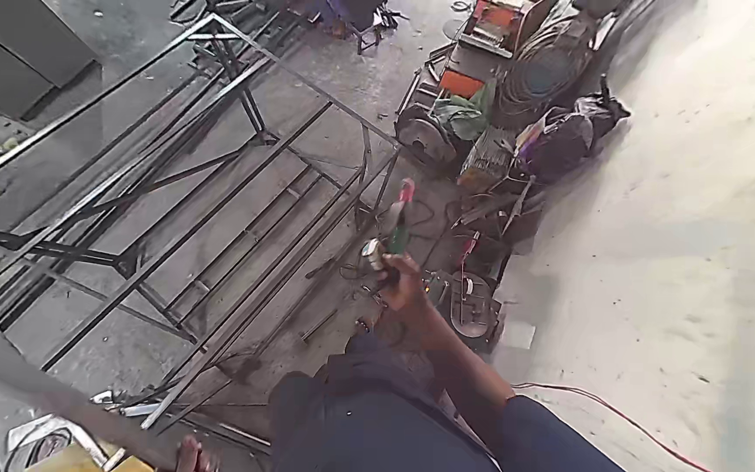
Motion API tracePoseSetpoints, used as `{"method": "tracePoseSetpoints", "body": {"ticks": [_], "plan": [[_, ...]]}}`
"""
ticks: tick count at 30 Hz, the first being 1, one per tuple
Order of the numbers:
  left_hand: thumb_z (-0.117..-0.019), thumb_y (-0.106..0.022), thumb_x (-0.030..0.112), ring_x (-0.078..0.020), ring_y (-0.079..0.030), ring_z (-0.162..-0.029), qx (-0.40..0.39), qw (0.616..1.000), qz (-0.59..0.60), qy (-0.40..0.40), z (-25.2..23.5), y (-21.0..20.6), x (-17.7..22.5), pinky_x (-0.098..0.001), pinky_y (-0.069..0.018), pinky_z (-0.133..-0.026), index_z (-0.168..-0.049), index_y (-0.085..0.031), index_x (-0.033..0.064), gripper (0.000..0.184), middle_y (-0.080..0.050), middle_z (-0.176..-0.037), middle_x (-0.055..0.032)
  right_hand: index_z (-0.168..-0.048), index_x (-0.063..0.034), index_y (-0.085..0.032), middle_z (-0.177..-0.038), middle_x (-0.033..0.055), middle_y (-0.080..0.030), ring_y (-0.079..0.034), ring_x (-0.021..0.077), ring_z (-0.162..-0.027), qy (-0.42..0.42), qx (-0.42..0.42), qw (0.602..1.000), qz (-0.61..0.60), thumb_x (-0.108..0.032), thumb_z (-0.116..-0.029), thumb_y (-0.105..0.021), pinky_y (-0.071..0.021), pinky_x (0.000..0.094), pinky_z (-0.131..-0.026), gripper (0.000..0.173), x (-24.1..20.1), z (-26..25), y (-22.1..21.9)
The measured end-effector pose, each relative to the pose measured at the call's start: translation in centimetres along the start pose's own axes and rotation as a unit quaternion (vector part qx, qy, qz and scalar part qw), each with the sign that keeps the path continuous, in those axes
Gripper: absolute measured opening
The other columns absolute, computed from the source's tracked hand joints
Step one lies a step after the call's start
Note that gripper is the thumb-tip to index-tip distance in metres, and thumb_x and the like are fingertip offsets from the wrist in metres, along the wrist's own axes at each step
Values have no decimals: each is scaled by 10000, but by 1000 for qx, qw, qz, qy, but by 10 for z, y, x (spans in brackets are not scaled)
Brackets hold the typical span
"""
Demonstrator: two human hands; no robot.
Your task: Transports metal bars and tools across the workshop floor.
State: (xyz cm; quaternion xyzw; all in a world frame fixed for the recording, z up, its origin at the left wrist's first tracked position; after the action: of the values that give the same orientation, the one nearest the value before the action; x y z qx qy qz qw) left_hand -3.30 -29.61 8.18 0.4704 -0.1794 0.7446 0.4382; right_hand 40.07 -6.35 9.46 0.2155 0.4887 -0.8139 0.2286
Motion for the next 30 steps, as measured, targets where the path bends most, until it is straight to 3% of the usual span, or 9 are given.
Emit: {"method": "tracePoseSetpoints", "body": {"ticks": [4, 6, 9, 11, 13, 16, 19, 25, 30], "plan": [[-1066, -516, 240, -56, -457, -368, -19, 999, -21, -17, -19, -77, 33, -234, -447, -368, -906, -553, 140, 191, -481, -503, 78, -1044, -125, -641, -856, 51, -670, -592, 90, -569, 81, -111, 989, -50, -178, -851, -711, -524, 232, -510, 211, -97, -39, -34], [-1050, -564, 240, -56, -454, -370, -23, 999, -30, -17, -30, -105, 37, -225, -440, -365, -911, -573, 132, 177, -485, -510, 74, -1041, -90, -653, -880, 63, -677, -586, 85, -587, 104, -175, 976, -78, -162, -883, -663, -505, 218, -524, 174, -137, -63, -57], [-997, -640, 208, -69, -479, -381, -35, 998, -54, -18, -53, -146, 40, -245, -461, -380, -920, -560, 115, 145, -498, -511, 66, -1156, -4, -620, -992, 119, -682, -604, 97, -625, 111, -251, 953, -130, -142, -954, -549, -514, 200, -551, 254, -190, -98, -94], [-929, -693, 195, -56, -513, -425, -70, 993, -89, -28, -71, -177, 48, -242, -488, -424, -975, -578, 103, 154, -543, -560, 77, -1164, 35, -594, -1002, 146, -675, -606, 114, -629, 99, -286, 937, -176, -133, -971, -525, -520, 204, -566, 265, -219, -122, -118], [-899, -731, 194, -54, -555, -492, -112, 984, -131, -46, -93, -212, 63, -243, -520, -469, -1100, -600, 48, 281, -607, -678, 50, -1139, 44, -579, -978, 152, -656, -592, 127, -619, 103, -302, 928, -192, -127, -977, -492, -518, 215, -567, 251, -240, -150, -139], [-848, -785, 320, -85, -571, -538, -141, 969, -190, -74, -140, -275, 92, -291, -531, -496, -1211, -608, 12, 508, -630, -770, -11, -1129, 33, -570, -1002, 161, -652, -609, 141, -646, 126, -317, 923, -178, -125, -979, -486, -523, 222, -568, 234, -268, -194, -164], [-782, -817, 424, -104, -551, -477, -156, 962, -205, -86, -170, -332, 121, -310, -510, -438, -1161, -640, 59, 555, -609, -694, -6, -1145, 25, -556, -975, 150, -636, -596, 139, -635, 132, -313, 922, -186, -118, -978, -480, -515, 219, -562, 233, -290, -221, -182], [-832, -840, 227, -102, -495, -409, -193, 967, -149, -73, -211, -433, 192, -289, -469, -379, -1158, -592, 56, 444, -552, -612, -3, -1119, 6, -560, -1000, 164, -651, -609, 136, -633, 159, -275, 936, -154, -84, -941, -533, -508, 218, -532, 201, -341, -292, -186], [-850, -812, 224, -85, -504, -457, -158, 971, -161, -84, -220, -499, 226, -273, -480, -407, -1214, -523, 74, 489, -552, -705, 12, -1073, -8, -603, -974, 156, -674, -624, 134, -635, 158, -216, 955, -130, -92, -936, -561, -515, 225, -534, 166, -368, -370, -146]]}}
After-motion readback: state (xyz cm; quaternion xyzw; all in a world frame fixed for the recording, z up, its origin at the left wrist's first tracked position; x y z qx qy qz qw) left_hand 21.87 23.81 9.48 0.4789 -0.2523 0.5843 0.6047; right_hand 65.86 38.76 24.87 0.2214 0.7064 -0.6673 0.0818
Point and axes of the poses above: each hand's wrist, its own z-axis away from the middle knuckle, its own y-axis out of the back of the hand, x = y × z, the point moved 2 cm from there along -z, towards the middle knuckle
